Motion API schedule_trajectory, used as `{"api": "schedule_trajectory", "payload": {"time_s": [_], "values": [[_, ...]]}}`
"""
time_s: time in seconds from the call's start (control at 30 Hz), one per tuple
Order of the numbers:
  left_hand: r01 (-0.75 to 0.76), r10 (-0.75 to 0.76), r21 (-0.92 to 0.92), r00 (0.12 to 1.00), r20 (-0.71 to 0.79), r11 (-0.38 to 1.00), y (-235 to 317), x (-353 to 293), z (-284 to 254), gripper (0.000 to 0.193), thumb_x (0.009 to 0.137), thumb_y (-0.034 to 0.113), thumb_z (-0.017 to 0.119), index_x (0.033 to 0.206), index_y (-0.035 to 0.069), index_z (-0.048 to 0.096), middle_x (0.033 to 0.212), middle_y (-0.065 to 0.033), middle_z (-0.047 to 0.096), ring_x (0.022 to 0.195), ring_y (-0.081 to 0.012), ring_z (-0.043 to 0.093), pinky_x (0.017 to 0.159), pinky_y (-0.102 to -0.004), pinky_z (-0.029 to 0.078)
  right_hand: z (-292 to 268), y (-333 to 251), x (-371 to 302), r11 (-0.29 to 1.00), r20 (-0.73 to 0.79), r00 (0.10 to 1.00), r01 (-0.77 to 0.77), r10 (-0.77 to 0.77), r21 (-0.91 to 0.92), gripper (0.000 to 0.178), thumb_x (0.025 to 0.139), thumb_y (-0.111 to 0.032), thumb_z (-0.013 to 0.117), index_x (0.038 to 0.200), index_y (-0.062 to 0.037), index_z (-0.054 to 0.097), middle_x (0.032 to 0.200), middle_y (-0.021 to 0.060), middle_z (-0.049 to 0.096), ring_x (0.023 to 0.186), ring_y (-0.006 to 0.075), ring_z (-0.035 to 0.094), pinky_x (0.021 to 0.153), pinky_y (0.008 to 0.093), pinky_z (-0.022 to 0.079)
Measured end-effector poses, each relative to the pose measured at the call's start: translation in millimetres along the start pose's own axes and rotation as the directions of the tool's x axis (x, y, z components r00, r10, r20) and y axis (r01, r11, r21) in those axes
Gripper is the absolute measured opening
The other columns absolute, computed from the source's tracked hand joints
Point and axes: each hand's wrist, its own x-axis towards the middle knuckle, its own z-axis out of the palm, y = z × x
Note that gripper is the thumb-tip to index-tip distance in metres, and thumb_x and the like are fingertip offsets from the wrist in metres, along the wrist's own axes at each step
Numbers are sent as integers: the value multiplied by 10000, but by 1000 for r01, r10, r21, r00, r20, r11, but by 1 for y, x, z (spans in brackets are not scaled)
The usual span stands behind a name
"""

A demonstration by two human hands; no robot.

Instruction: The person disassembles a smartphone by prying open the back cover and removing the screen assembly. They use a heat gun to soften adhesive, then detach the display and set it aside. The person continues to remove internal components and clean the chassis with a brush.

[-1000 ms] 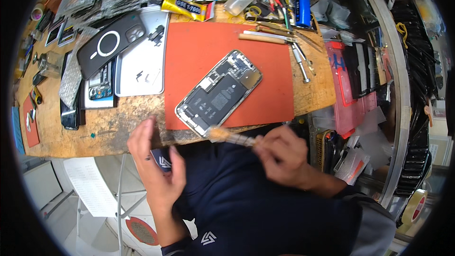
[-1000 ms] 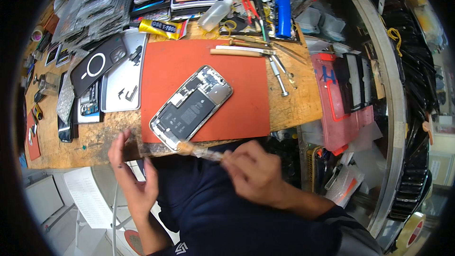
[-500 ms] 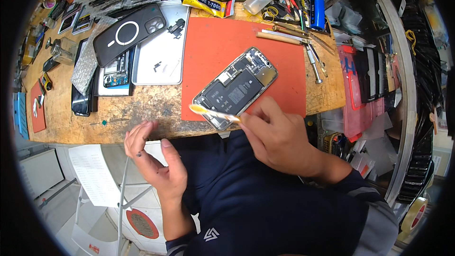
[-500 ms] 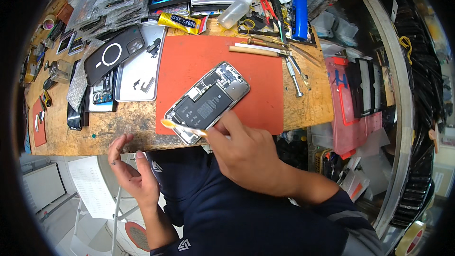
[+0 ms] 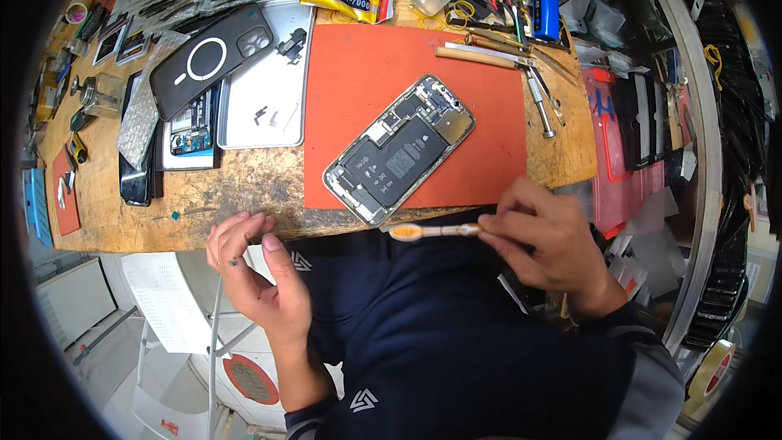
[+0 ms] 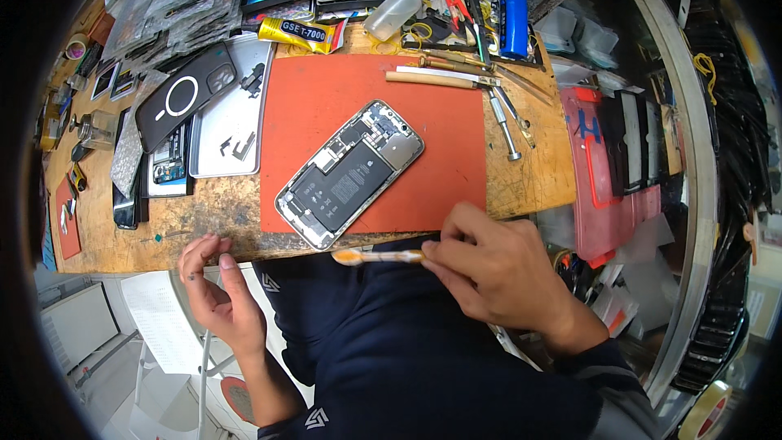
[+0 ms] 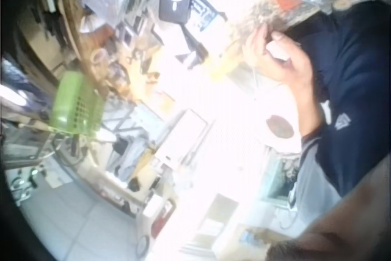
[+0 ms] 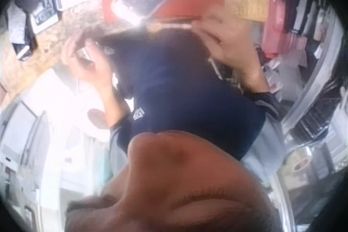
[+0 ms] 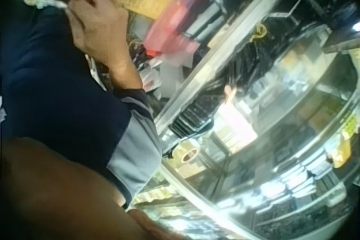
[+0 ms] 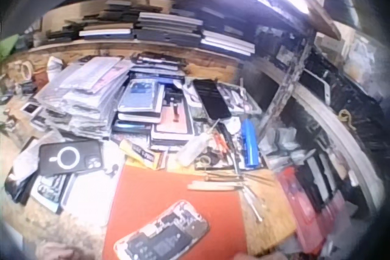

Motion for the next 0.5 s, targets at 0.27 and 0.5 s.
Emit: {"api": "schedule_trajectory", "payload": {"time_s": [0.27, 0.5], "values": [[-212, 207, 24, 971, 119, 977, 16, 2, 15, 224, 847, -19, 657, 1063, 17, 703, 1019, -137, 708, 974, -330, 658, 994, -453, 446, -28, 18, 32, 989, 78, 988, 137, -132, -58, 130, 865, -115, 804, 844, -72, 683, 837, 55, 586, 642, 234, 648, 534, 388, 490], [-323, 289, 127, 929, 231, 938, 28, -10, 33, 284, 811, 114, 728, 1092, 95, 772, 1128, -67, 716, 963, -274, 626, 900, -409, 419, 18, 44, 121, 867, -10, 868, 497, -497, -32, 153, 832, -77, 812, 971, -68, 749, 884, 54, 627, 676, 227, 641, 574, 353, 485]]}}
